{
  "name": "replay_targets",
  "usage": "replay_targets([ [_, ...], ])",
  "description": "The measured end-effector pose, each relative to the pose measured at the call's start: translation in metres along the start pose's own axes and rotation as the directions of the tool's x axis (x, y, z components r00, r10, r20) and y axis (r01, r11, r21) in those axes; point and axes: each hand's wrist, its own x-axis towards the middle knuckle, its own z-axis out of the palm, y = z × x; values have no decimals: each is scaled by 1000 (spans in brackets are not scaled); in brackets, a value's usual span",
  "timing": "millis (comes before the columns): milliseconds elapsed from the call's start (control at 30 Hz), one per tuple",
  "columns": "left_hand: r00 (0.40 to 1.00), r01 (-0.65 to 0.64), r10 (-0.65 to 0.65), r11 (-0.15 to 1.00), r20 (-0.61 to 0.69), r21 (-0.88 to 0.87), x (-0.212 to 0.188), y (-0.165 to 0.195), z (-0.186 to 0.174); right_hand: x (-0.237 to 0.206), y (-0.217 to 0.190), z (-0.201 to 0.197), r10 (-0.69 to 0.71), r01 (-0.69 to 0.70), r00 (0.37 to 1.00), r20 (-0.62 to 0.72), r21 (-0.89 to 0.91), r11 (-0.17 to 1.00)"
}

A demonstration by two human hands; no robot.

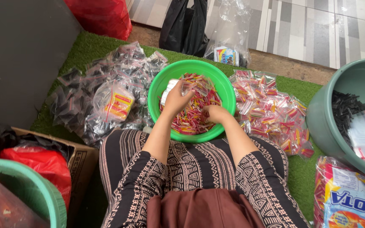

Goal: The person sits on a green mat and repeatedly picks up small clear plastic bags and colorful candy sticks from a green basin. They place the candy into the bags and set the filled bags aside on the mat. The process is repeated continuously throughout the clip.

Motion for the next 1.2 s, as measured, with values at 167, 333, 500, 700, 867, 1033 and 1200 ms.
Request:
replay_targets([
  [167,999,17,-18,1000,30,20,-27,13,-15,-9,-12,0,26,-32,994,-104,-57,998],
  [333,994,48,-46,999,96,-24,-55,23,-28,-13,-4,-4,16,12,983,-183,151,988],
  [500,992,50,-48,999,118,-11,-56,16,-23,-16,9,-19,-2,139,947,-322,401,905],
  [700,990,66,-87,983,115,170,-55,5,-3,-31,22,-47,144,207,931,-336,809,550],
  [867,992,3,-37,962,118,272,-50,11,13,-44,16,-55,63,227,952,-300,828,512],
  [1033,982,-95,50,964,180,248,-57,16,19,-40,-13,-45,-65,312,942,-330,785,536],
  [1200,953,185,-175,983,248,-19,-52,8,19,-43,-40,-43,-68,449,832,-551,596,666],
])
